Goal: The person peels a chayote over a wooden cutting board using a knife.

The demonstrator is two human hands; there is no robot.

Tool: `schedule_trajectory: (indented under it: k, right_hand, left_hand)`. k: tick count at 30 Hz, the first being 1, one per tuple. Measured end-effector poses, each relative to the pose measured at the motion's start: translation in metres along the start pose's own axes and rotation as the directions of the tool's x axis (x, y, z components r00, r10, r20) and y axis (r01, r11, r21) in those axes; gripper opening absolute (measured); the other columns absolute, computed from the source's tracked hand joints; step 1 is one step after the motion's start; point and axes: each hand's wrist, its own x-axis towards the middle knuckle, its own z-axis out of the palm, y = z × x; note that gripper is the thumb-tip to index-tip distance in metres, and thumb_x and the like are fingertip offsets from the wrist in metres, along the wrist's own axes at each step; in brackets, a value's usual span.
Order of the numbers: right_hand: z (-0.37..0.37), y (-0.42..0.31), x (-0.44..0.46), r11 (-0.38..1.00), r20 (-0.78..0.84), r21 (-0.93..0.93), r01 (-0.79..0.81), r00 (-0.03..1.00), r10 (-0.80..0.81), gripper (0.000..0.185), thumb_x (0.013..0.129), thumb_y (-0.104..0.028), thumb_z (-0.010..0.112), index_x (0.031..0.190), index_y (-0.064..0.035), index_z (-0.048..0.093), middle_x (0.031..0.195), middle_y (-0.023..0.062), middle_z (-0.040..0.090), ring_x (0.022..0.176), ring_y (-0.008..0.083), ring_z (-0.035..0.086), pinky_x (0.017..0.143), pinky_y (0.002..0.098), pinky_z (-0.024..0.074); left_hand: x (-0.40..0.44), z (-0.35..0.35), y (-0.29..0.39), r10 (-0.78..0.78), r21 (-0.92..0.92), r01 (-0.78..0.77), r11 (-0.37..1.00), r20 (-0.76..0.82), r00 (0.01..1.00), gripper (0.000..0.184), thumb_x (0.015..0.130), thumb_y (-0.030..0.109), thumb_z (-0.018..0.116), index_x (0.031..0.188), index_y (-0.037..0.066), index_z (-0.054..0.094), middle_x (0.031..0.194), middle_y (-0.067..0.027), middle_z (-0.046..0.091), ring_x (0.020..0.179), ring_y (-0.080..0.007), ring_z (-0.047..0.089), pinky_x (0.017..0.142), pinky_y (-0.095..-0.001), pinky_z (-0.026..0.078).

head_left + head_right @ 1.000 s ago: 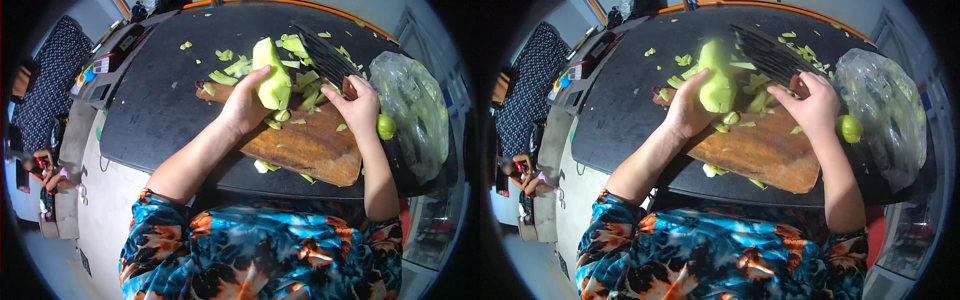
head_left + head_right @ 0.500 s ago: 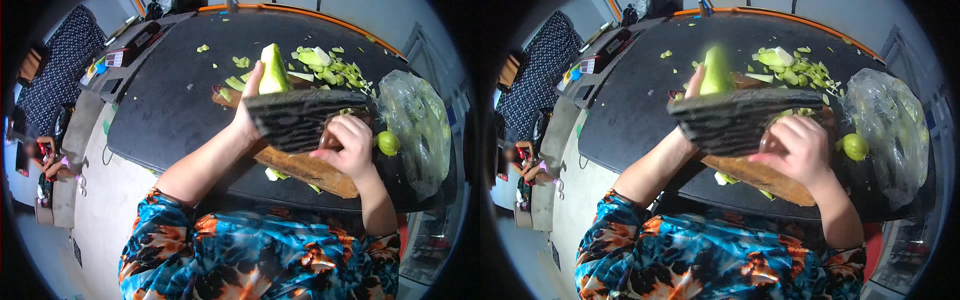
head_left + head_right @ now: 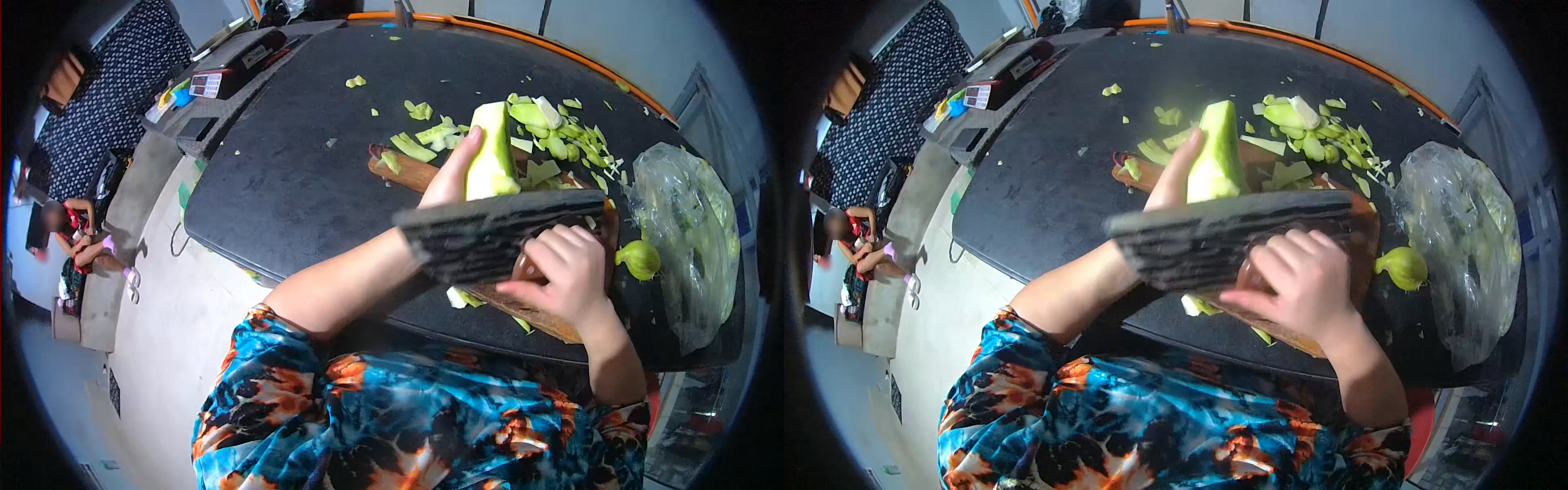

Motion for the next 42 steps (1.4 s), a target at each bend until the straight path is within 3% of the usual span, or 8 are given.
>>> schedule_trajectory:
  k: [3, 6, 12, 14, 17, 29, 39, 42]
  right_hand:
    - [-0.003, 0.011, -0.003, 0.956, -0.167, 0.101, -0.274, 0.943, 0.287, 0.037, 0.077, -0.037, 0.075, 0.075, -0.0062, 0.056, 0.063, 0.0038, 0.054, 0.057, 0.0213, 0.055, 0.053, 0.0326, 0.0403]
    - [-0.006, 0.034, -0.012, 0.726, -0.240, 0.433, -0.534, 0.708, 0.664, 0.027, 0.081, -0.023, 0.074, 0.081, -0.0020, 0.057, 0.065, 0.0060, 0.055, 0.055, 0.0211, 0.055, 0.052, 0.0314, 0.0411]
    - [-0.011, 0.014, -0.006, 0.982, -0.094, 0.108, -0.155, 0.982, 0.165, 0.045, 0.074, -0.048, 0.075, 0.079, -0.0072, 0.059, 0.061, 0.0040, 0.052, 0.055, 0.0215, 0.056, 0.053, 0.0338, 0.0418]
    - [-0.009, 0.001, 0.000, 0.997, -0.023, 0.072, -0.037, 0.999, 0.039, 0.045, 0.071, -0.051, 0.074, 0.074, -0.0097, 0.057, 0.062, 0.0030, 0.051, 0.056, 0.0210, 0.055, 0.053, 0.0334, 0.0415]
    - [0.002, -0.007, -0.001, 0.997, -0.077, 0.046, 0.060, 0.995, -0.056, 0.054, 0.070, -0.058, 0.072, 0.074, -0.0058, 0.056, 0.062, 0.0052, 0.051, 0.056, 0.0240, 0.052, 0.052, 0.0346, 0.0371]
    - [0.000, -0.006, 0.000, 1.000, -0.034, 0.012, 0.005, 0.999, -0.005, 0.044, 0.072, -0.052, 0.072, 0.075, -0.0107, 0.057, 0.065, 0.0008, 0.054, 0.060, 0.0202, 0.056, 0.056, 0.0328, 0.0420]
    - [-0.011, 0.039, -0.012, 0.791, -0.149, 0.223, -0.569, 0.782, 0.605, 0.034, 0.080, -0.034, 0.074, 0.085, -0.0041, 0.060, 0.061, 0.0082, 0.054, 0.055, 0.0242, 0.057, 0.052, 0.0325, 0.0431]
    - [-0.010, 0.027, -0.010, 0.933, -0.169, 0.124, -0.336, 0.920, 0.354, 0.038, 0.077, -0.038, 0.076, 0.081, -0.0046, 0.058, 0.062, 0.0071, 0.056, 0.056, 0.0237, 0.058, 0.053, 0.0338, 0.0436]
  left_hand:
    - [0.002, 0.013, -0.009, 0.174, 0.247, -0.125, 0.961, -0.190, 0.966, 0.066, 0.089, 0.062, 0.048, 0.127, 0.009, 0.053, 0.111, -0.0123, 0.061, 0.102, -0.0246, 0.060, 0.090, -0.0410, 0.049]
    - [-0.002, 0.017, -0.005, 0.289, 0.396, -0.171, 0.902, -0.262, 0.921, 0.064, 0.090, 0.062, 0.047, 0.126, 0.009, 0.052, 0.115, -0.0119, 0.059, 0.105, -0.0271, 0.058, 0.093, -0.0436, 0.046]
    - [-0.001, 0.008, -0.001, 0.164, 0.200, -0.118, 0.973, -0.231, 0.959, 0.064, 0.089, 0.059, 0.053, 0.125, 0.006, 0.052, 0.110, -0.0121, 0.062, 0.103, -0.0248, 0.062, 0.093, -0.0416, 0.049]
    - [0.000, -0.002, 0.004, -0.004, -0.016, 0.004, 1.000, -0.026, 1.000, 0.062, 0.088, 0.060, 0.054, 0.116, 0.006, 0.057, 0.100, -0.0109, 0.065, 0.091, -0.0229, 0.065, 0.083, -0.0383, 0.054]
    - [-0.001, 0.008, 0.000, 0.109, 0.089, -0.102, 0.991, -0.072, 0.991, 0.056, 0.090, 0.058, 0.052, 0.109, 0.006, 0.059, 0.094, -0.0088, 0.065, 0.081, -0.0199, 0.066, 0.073, -0.0338, 0.056]
    - [-0.006, 0.025, -0.002, 0.124, 0.075, -0.114, 0.991, -0.151, 0.981, 0.048, 0.094, 0.053, 0.049, 0.111, 0.010, 0.060, 0.091, -0.0066, 0.065, 0.078, -0.0173, 0.065, 0.072, -0.0330, 0.055]
    - [-0.005, 0.022, -0.008, 0.301, 0.445, -0.154, 0.882, -0.283, 0.911, 0.064, 0.091, 0.059, 0.050, 0.129, 0.008, 0.050, 0.116, -0.0123, 0.059, 0.106, -0.0255, 0.059, 0.094, -0.0412, 0.047]
    - [-0.006, 0.025, -0.009, 0.325, 0.438, -0.174, 0.882, -0.300, 0.897, 0.065, 0.090, 0.061, 0.050, 0.125, 0.007, 0.053, 0.113, -0.0136, 0.060, 0.105, -0.0254, 0.059, 0.093, -0.0408, 0.047]
